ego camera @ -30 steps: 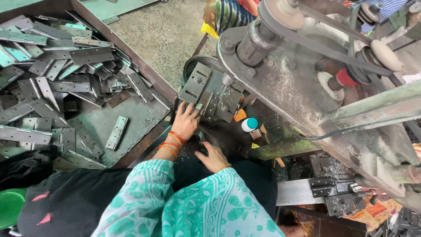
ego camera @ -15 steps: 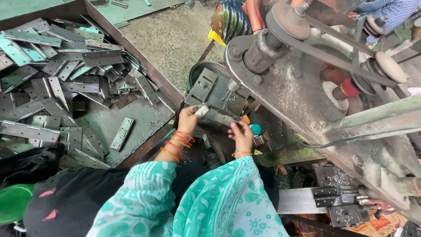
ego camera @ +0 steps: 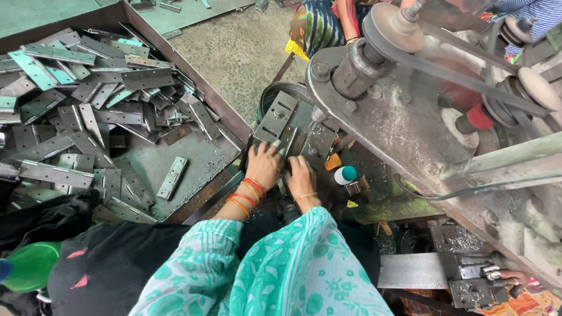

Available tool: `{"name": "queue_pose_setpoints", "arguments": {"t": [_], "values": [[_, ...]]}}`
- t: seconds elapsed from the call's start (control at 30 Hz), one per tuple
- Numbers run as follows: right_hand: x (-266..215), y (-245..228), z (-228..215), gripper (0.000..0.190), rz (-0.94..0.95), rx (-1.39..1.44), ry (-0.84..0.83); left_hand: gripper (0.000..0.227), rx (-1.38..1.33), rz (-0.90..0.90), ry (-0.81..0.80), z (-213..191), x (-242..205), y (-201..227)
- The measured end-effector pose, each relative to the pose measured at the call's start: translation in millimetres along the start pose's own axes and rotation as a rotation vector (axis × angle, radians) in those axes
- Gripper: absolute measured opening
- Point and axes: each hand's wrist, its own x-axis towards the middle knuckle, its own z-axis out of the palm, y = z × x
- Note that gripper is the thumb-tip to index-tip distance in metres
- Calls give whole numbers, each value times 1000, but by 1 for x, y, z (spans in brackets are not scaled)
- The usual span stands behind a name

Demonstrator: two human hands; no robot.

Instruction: The person repeatedly picks up metal plates from a bin, places them into a punching machine, and operates the lever to process them. The processed plates are then discarded into a pile.

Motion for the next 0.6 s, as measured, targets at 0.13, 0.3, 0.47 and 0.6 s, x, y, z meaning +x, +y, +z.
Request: {"name": "queue_pose_setpoints", "arguments": {"t": [0.13, 0.3, 0.47, 0.6], "values": [[-5, -6, -6, 35, -32, 1, -13, 35, 147, 57, -133, 9, -1, 3], [-59, -15, -25, 44, 121, -18, -358, 36, 133, 68, -189, 33, 18, -6], [-106, -37, -6, 54, 299, -32, -410, 33, 106, 64, -208, 46, 40, -17], [-129, -36, 14, 50, 409, 33, -393, 39, 157, 108, -194, 47, 50, -20]]}}
